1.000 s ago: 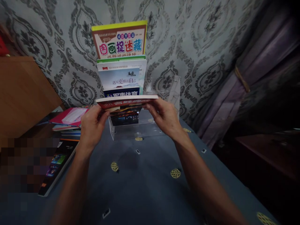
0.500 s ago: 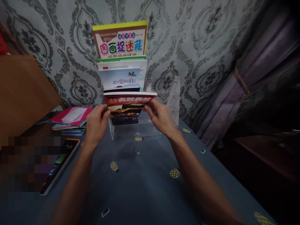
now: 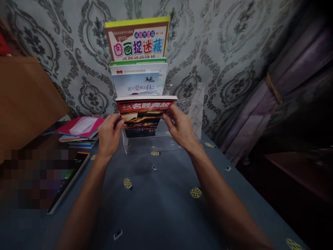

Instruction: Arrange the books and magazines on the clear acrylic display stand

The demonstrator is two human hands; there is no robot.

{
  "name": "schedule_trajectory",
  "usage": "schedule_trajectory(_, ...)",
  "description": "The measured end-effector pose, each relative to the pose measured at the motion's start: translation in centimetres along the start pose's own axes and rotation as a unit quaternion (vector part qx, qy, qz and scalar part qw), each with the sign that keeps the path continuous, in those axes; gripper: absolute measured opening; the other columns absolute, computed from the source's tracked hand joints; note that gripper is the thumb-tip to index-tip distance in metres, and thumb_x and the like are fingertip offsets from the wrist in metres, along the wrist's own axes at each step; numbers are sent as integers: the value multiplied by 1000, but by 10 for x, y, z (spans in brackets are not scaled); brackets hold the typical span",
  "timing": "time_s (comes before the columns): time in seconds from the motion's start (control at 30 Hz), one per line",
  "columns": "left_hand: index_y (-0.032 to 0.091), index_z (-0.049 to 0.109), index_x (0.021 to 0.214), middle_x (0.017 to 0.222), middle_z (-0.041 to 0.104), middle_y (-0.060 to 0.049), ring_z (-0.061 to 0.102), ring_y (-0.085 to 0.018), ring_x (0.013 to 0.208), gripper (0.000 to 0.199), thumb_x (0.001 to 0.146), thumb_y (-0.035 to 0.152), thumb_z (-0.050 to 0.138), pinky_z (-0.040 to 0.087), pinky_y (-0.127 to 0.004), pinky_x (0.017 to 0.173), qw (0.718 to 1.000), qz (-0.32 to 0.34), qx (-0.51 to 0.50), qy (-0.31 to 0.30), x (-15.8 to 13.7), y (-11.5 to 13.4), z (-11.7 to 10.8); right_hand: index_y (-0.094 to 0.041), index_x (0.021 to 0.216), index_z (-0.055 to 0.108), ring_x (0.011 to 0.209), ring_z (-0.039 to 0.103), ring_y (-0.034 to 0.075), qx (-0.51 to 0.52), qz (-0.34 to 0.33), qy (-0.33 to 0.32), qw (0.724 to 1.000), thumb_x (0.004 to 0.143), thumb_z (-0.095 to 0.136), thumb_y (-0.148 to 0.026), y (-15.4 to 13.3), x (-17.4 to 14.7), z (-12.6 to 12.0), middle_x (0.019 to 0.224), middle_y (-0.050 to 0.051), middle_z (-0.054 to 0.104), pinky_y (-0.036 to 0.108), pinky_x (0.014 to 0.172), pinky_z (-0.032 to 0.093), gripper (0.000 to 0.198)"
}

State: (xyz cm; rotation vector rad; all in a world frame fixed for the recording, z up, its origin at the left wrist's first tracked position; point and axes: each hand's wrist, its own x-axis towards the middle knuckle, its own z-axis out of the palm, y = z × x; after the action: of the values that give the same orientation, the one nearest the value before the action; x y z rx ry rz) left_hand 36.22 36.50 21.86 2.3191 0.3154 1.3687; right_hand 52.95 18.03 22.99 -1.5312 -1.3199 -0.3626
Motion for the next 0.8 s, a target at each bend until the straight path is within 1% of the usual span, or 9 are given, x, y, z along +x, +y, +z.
schedule_trajectory(0.17,20,63,95,86,66,-2,64,-17,77,15,96,31,52,51,-29,73,1000,-11,-1,-24,0,-2,2,-20,127,60,101,68,25,-15,-10,3,1000,97,46,-23,3,0,1,113,9,73,45,91,55,33)
schedule_trajectory(0.33,20,64,90,85,67,-3,61,-19,80,17,95,30,51,47,-30,75,998,2,63,-14,1,-4,4,-21,128,60,101,68,26,-19,-3,-19,1000,96,47,-22,9,0,5,112,9,73,44,89,54,34)
schedule_trajectory(0.47,19,65,93,91,69,-5,62,-21,86,19,96,29,48,46,-31,78,995,-1,98,-10,3,-5,8,-21,126,60,97,68,26,-31,11,-29,999,97,47,-25,17,-1,9,109,10,73,44,86,54,32)
schedule_trajectory(0.53,18,65,95,92,70,-6,63,-22,87,21,96,28,47,46,-32,79,993,-11,115,-19,2,-7,11,-20,125,60,95,68,27,-38,17,-40,998,97,46,-25,22,-3,12,108,11,73,44,85,54,32)
schedule_trajectory(0.67,17,65,94,92,70,-9,65,-25,88,23,96,28,44,46,-35,79,985,-55,156,-41,-3,-15,16,-16,130,57,105,67,30,-45,16,-61,997,94,45,-21,32,-5,23,115,15,71,46,90,53,38)
schedule_trajectory(0.8,19,62,97,93,70,-9,65,-26,89,22,97,30,43,48,-36,79,984,-70,154,-46,-7,-23,19,-15,136,53,107,67,30,-67,27,-70,995,94,45,-21,38,-7,29,118,17,70,46,92,53,43)
